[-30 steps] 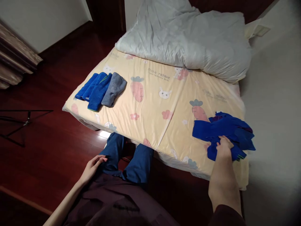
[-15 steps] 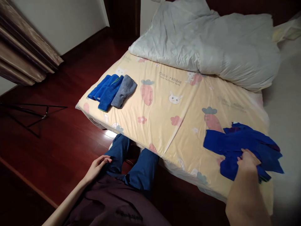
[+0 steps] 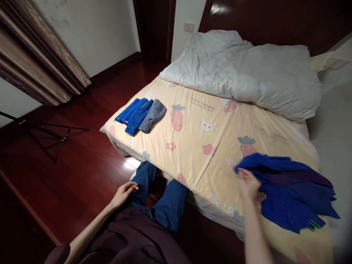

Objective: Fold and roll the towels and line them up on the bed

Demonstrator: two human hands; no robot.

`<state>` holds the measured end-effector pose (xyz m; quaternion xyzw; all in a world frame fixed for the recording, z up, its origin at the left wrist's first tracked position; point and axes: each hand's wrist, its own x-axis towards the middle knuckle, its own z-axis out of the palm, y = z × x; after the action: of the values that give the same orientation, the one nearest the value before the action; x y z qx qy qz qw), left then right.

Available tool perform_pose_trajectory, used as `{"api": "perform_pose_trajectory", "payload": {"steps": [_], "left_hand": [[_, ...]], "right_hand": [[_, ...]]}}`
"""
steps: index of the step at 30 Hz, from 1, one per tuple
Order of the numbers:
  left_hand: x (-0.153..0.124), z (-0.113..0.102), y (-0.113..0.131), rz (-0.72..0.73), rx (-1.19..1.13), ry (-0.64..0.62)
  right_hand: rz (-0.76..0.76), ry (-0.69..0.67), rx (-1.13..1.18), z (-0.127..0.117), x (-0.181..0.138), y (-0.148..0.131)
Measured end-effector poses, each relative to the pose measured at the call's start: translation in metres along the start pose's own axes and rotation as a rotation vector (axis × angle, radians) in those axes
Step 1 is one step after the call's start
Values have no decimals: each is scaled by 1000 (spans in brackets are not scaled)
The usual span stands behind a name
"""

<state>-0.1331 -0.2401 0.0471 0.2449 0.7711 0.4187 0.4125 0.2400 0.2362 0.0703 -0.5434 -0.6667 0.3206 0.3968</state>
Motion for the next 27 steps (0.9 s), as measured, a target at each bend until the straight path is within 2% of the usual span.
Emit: {"api": "perform_pose_trajectory", "payload": {"steps": [3, 5, 7, 9, 10, 12, 16, 19, 22, 25, 27], "left_hand": [[-4, 14, 12, 87, 96, -21], [-11, 26, 22, 204, 156, -44], [-20, 36, 31, 362, 210, -88], [-27, 42, 35, 489, 254, -143], [-29, 43, 36, 530, 268, -174], [-32, 41, 35, 572, 273, -220], [-35, 29, 33, 625, 257, -214], [-43, 15, 37, 730, 336, -125], [-58, -6, 42, 944, 440, 12], [-75, -35, 45, 1141, 477, 131], [-84, -57, 46, 1221, 487, 165]], "right_hand": [[172, -168, 254, 83, -135, -49], [286, -223, 415, 135, -233, -78], [418, -304, 528, 173, -317, -103], [466, -384, 608, 191, -371, -123], [458, -403, 629, 194, -385, -131], [388, -430, 632, 187, -393, -141], [74, -483, 473, 161, -366, -155], [-185, -469, 321, 153, -355, -170], [-396, -361, 221, 156, -368, -192], [-479, -256, 186, 164, -394, -214], [-487, -281, 208, 170, -408, -227]]}}
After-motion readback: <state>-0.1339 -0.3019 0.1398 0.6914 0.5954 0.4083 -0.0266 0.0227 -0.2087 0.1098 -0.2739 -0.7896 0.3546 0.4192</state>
